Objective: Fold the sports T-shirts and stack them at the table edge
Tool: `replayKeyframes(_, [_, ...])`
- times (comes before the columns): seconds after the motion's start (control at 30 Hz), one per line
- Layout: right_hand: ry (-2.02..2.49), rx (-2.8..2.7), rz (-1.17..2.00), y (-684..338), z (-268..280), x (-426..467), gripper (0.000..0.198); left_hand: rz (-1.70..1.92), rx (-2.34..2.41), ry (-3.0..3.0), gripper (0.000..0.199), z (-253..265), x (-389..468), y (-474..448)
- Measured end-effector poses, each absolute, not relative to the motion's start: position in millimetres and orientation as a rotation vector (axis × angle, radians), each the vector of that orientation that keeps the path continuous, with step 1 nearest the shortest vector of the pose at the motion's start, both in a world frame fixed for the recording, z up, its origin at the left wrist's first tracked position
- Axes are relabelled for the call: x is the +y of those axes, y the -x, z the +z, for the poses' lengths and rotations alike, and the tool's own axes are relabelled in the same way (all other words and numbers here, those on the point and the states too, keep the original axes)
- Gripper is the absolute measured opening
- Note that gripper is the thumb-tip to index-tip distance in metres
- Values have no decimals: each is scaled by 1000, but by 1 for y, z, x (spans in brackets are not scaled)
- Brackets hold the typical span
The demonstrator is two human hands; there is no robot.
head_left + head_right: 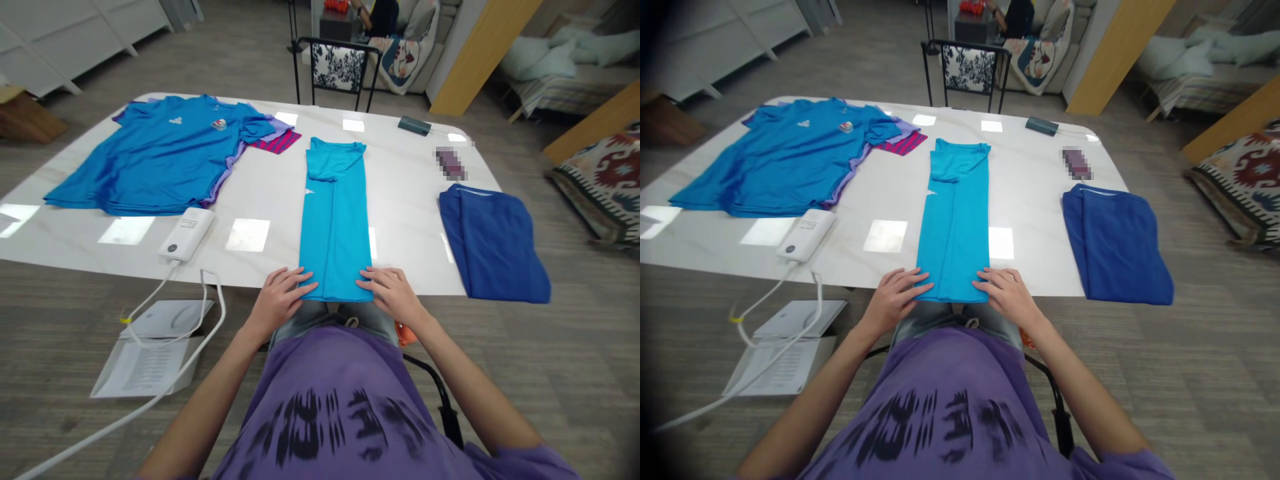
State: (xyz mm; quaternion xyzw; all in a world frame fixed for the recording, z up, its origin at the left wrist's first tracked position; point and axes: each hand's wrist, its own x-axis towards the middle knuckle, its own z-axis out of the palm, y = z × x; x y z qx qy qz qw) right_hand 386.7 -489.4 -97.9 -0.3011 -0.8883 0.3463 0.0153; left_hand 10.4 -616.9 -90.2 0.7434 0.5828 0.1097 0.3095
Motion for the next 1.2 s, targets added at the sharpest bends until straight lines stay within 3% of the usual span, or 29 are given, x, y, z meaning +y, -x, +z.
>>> replayKeyframes(0.13, [953,-2739,1174,-400,-73,-501,46,347,1511,-1884,40,-72,-627,-18])
replayKeyframes(0.37, [614,-2539,1894,-412,25,-484,35,681,1216,-1654,29,12,-627,-32])
replayKeyframes(0.53, [918,-2422,1623,-382,61,-404,33,918,1434,-1598,20,41,-546,-23])
replayKeyframes(0.63, [1150,-2330,1402,-350,28,-324,36,1045,1690,-1548,19,9,-457,-4])
replayKeyframes(0.83, [1479,-2297,1130,-279,-115,-196,45,1024,1884,-1479,45,-139,-308,30])
replayKeyframes(0.97, [1637,-2510,777,-263,-181,-205,53,707,1976,-1660,63,-200,-304,18])
replayKeyframes(1.1, [1599,-2678,853,-269,-208,-236,54,403,1845,-1755,58,-216,-333,0])
replayKeyframes(1.2, [1685,-2656,852,-273,-216,-238,66,322,1838,-1724,59,-222,-338,1])
